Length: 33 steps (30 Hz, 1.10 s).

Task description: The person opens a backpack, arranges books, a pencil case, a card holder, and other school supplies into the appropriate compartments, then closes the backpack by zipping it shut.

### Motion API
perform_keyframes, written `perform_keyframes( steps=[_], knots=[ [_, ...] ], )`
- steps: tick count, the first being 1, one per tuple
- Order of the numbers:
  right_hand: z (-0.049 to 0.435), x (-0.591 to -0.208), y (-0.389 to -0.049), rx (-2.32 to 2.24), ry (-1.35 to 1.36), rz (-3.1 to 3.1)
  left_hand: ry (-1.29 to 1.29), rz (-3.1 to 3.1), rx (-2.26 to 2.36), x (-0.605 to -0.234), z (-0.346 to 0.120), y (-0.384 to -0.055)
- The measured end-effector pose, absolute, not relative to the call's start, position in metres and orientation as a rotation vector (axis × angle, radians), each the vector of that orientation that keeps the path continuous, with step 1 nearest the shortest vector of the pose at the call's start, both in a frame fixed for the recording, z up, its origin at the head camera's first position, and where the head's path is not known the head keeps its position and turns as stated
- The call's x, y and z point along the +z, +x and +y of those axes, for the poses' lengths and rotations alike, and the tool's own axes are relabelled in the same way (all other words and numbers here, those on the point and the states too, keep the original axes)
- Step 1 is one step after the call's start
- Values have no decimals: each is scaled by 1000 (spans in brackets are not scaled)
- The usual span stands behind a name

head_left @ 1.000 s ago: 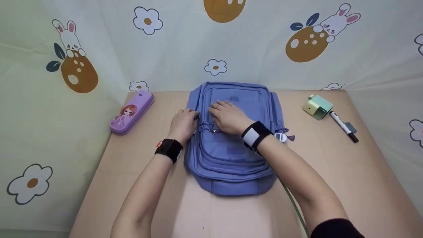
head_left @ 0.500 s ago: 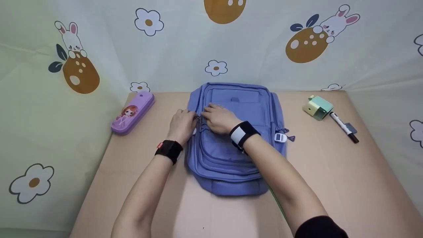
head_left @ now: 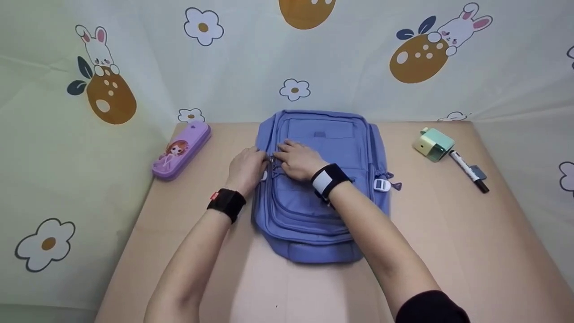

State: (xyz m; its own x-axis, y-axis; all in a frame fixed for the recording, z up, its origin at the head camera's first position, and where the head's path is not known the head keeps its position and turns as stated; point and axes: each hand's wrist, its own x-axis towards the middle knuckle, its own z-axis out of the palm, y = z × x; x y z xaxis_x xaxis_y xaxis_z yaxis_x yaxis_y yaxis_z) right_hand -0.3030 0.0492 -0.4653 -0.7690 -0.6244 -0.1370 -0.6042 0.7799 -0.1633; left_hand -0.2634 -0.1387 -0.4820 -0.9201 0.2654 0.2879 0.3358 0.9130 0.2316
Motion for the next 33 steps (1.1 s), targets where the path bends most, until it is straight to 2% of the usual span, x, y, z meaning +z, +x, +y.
perform_keyframes(
  steps=[19, 27, 33],
  knots=[
    [47, -465, -302, -126, -961, 2778, -604, -2888, -414, -469, -143, -202],
    [48, -465, -296, -173, -990, 2809, -636, -2815, -528, -476, -147, -201],
    [58, -444, -265, -223, -1220, 2911, -641, -2772, -608, -478, -150, -201]
  ],
)
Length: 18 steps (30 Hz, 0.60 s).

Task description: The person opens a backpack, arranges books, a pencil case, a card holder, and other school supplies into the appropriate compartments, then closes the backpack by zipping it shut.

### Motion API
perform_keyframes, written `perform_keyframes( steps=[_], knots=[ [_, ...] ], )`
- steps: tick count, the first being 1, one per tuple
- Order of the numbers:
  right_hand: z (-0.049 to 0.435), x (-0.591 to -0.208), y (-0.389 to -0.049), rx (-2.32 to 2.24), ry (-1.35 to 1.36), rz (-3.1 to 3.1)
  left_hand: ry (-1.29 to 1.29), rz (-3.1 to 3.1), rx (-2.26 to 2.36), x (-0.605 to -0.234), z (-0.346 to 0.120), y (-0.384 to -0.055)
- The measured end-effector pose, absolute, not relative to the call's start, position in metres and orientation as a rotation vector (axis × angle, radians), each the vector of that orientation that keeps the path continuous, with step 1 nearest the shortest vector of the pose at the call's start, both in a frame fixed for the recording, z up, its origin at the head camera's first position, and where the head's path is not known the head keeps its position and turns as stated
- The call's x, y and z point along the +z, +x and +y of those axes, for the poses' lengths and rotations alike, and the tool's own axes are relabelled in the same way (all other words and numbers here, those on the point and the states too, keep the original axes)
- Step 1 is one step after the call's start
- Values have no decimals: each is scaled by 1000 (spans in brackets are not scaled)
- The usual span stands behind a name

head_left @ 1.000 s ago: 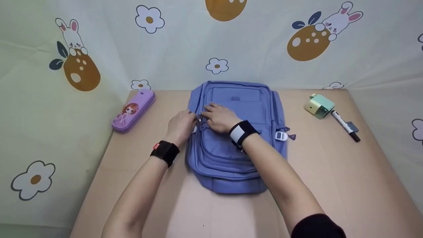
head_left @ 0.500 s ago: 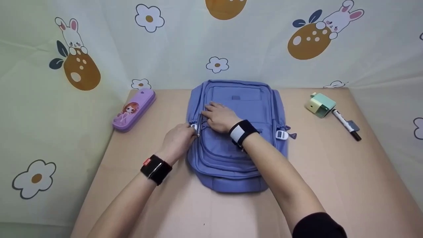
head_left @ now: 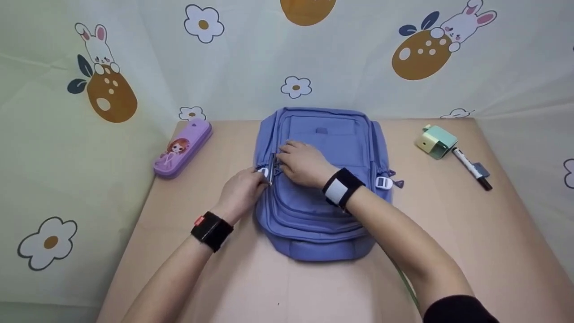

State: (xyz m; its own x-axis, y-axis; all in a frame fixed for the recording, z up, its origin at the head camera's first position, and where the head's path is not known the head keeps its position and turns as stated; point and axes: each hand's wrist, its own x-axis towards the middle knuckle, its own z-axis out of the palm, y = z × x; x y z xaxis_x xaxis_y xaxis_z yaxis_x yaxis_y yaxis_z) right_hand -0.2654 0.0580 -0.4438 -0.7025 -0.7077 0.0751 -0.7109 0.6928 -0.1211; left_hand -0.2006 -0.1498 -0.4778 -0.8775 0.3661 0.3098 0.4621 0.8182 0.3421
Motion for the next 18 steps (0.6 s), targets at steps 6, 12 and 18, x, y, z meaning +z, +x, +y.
perform_keyframes(
  steps=[6, 12, 18],
  knots=[
    [84, -440, -199, 288, 1383, -2601, -623, -2775, -668, -476, -151, -200],
    [105, -458, -149, 314, 1369, -2667, -587, -2806, -690, -475, -149, -201],
    [106, -467, -138, 230, 1268, -2641, -544, -2833, -720, -478, -149, -198]
  ],
)
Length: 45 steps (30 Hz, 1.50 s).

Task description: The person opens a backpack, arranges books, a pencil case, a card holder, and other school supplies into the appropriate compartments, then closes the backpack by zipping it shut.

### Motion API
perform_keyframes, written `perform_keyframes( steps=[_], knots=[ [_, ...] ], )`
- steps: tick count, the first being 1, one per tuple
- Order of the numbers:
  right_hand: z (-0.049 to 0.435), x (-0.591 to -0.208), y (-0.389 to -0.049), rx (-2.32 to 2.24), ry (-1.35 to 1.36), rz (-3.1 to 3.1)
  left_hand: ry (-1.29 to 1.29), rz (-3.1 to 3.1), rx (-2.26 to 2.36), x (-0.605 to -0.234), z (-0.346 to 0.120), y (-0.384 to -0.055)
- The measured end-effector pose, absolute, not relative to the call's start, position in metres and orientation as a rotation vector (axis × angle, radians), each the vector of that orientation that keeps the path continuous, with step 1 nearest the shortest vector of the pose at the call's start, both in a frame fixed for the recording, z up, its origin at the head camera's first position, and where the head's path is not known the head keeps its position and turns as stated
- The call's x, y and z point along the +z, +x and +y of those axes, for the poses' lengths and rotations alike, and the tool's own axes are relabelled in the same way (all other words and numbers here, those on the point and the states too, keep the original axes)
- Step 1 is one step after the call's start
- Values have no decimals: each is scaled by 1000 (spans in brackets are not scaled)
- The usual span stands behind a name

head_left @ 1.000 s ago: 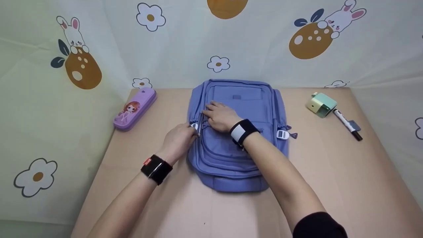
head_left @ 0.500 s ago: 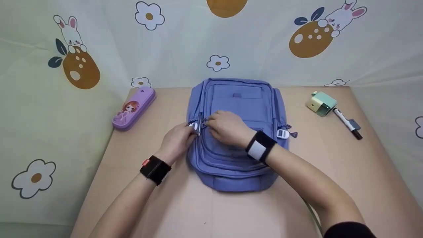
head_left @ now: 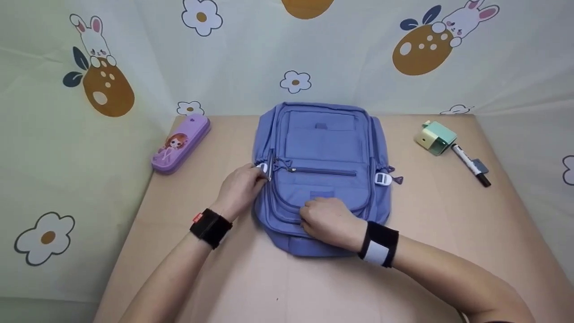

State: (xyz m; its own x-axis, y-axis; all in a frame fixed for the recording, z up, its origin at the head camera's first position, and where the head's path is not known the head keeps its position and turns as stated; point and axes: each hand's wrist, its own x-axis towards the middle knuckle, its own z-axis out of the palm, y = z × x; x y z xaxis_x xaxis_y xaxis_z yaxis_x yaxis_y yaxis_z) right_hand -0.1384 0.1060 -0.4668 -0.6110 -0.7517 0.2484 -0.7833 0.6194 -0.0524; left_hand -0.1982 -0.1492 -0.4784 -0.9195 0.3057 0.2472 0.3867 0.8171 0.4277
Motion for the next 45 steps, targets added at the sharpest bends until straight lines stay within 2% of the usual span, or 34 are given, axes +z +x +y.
perform_keyframes(
  steps=[8, 18, 24, 30, 39, 45],
  knots=[
    [106, -474, -138, 280, 1189, -2566, -543, -2854, -728, -478, -153, -191],
    [104, -472, -137, 281, 1143, -2582, -592, -2854, -744, -470, -150, -160],
    [103, -472, -137, 263, 1152, -2574, -627, -2864, -761, -465, -147, -143],
    [106, -469, -137, 278, 1194, -2600, -598, -2862, -796, -467, -146, -140],
    [148, -441, -135, 408, 1207, -2693, -550, -2850, -848, -470, -146, -140],
    [183, -448, -135, 420, 1199, -2728, -561, -2845, -838, -472, -148, -140]
  ],
)
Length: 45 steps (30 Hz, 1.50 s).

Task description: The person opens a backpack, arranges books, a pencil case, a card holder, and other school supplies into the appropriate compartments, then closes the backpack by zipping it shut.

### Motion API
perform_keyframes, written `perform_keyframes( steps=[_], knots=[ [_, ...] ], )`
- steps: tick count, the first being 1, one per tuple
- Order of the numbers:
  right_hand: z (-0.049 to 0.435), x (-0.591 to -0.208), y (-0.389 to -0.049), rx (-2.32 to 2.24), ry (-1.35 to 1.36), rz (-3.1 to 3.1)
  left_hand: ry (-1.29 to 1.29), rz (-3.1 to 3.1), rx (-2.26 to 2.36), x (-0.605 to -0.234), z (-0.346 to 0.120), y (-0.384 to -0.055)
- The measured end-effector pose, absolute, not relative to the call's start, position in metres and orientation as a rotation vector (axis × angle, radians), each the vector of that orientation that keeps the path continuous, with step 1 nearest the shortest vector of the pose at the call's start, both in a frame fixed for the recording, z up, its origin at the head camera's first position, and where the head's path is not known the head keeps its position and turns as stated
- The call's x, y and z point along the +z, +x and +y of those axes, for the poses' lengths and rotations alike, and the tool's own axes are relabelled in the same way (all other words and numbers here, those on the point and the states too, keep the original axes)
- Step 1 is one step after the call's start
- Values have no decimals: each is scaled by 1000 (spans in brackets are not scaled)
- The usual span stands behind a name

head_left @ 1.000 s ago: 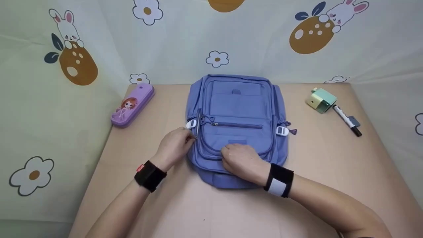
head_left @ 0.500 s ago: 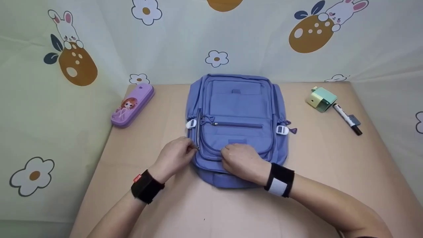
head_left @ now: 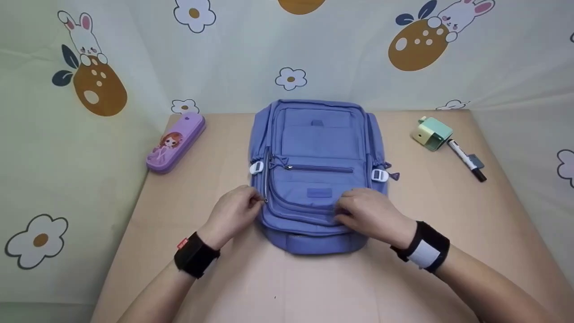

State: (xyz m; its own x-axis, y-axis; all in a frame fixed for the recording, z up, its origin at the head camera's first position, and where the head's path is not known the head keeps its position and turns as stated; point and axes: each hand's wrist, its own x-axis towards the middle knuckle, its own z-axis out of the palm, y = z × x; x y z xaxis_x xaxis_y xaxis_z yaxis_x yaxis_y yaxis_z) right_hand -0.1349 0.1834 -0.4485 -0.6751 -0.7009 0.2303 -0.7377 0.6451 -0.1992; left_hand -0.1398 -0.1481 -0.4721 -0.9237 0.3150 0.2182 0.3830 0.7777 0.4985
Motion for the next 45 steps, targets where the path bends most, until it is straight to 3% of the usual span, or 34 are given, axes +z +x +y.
perform_keyframes(
  steps=[11, 25, 35, 45],
  knots=[
    [185, -473, -136, 403, 1374, -2636, -547, -2849, -833, -472, -148, -139],
    [183, -475, -132, 356, 1166, -2599, -545, -2933, -840, -458, -134, -122],
    [184, -478, -132, 391, 1206, -2515, -636, -2925, -779, -454, -113, -113],
    [202, -473, -134, 483, 1267, -2600, -602, -2918, -769, -455, -123, -112]
  ],
)
